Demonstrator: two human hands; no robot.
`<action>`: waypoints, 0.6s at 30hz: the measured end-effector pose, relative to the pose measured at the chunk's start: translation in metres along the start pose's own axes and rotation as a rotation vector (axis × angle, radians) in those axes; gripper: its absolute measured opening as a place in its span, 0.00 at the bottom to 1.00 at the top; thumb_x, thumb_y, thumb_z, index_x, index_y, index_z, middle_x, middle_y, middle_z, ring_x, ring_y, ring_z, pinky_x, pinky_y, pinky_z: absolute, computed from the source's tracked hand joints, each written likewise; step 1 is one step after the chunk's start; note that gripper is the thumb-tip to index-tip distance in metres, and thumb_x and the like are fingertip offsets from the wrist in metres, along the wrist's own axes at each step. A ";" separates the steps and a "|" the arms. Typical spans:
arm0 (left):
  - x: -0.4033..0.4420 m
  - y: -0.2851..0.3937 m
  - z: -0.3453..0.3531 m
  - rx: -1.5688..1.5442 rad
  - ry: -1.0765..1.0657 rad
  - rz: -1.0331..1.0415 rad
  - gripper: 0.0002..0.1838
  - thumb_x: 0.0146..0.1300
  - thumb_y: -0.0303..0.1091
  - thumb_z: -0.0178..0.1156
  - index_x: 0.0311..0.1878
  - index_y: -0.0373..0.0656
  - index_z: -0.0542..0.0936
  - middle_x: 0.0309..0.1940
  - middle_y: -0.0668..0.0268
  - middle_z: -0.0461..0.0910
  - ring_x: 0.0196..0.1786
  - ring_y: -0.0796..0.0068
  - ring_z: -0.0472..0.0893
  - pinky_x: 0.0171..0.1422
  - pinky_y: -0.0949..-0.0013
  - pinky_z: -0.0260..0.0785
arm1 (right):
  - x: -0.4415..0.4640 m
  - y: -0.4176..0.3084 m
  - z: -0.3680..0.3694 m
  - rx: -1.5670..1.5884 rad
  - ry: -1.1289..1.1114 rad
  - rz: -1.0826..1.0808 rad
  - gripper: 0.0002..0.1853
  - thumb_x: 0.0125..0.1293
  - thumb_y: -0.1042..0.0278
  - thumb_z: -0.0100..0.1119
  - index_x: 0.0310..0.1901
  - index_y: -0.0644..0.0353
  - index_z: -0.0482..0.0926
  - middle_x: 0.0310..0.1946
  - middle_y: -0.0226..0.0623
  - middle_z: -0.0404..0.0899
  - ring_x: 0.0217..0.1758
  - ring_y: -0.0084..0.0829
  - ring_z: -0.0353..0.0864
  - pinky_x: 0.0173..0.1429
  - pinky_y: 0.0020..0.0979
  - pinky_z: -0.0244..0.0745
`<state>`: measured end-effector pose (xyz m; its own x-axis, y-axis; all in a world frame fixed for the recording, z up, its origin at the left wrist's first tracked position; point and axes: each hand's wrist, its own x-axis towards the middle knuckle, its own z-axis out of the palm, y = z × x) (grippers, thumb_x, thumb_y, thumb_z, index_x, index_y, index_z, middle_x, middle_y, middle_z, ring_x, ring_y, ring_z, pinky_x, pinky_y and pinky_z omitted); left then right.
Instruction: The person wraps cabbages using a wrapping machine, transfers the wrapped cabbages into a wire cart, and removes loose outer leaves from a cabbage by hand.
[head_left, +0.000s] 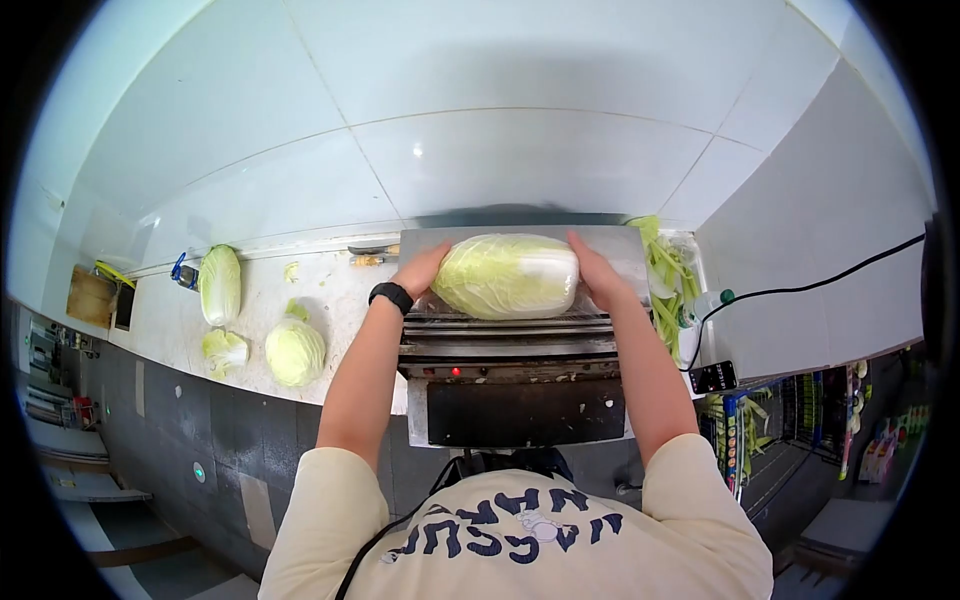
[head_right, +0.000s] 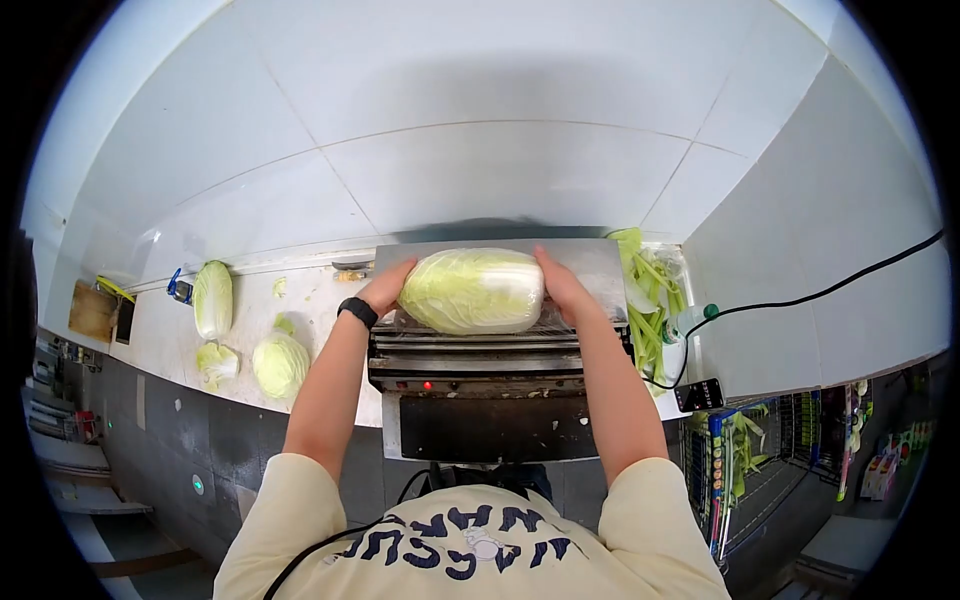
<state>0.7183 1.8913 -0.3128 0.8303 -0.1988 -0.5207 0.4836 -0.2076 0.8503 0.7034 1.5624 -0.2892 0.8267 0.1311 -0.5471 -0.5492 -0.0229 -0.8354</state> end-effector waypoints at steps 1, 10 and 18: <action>0.001 -0.002 -0.001 0.022 0.010 -0.025 0.30 0.78 0.55 0.43 0.67 0.39 0.73 0.57 0.61 0.81 0.53 0.72 0.82 0.54 0.65 0.76 | -0.008 -0.003 0.002 0.014 -0.009 0.019 0.39 0.76 0.32 0.39 0.67 0.64 0.73 0.61 0.42 0.79 0.64 0.35 0.76 0.69 0.38 0.68; -0.054 0.000 0.020 0.329 0.297 0.543 0.36 0.64 0.45 0.67 0.69 0.34 0.67 0.60 0.47 0.77 0.62 0.51 0.78 0.65 0.57 0.72 | -0.029 0.008 -0.031 -0.539 0.097 -0.728 0.41 0.69 0.47 0.62 0.76 0.60 0.58 0.72 0.47 0.66 0.71 0.45 0.70 0.69 0.42 0.69; -0.065 0.007 0.032 0.279 0.090 0.498 0.53 0.48 0.36 0.81 0.74 0.36 0.60 0.63 0.52 0.75 0.66 0.59 0.74 0.72 0.61 0.66 | -0.018 0.017 -0.008 -0.452 -0.162 -0.497 0.65 0.45 0.61 0.84 0.79 0.56 0.45 0.71 0.53 0.65 0.72 0.44 0.69 0.74 0.40 0.65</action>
<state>0.6591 1.8724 -0.2757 0.9653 -0.2575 -0.0438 -0.0530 -0.3572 0.9325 0.6800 1.5519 -0.2939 0.9192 0.3787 -0.1082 0.0240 -0.3281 -0.9443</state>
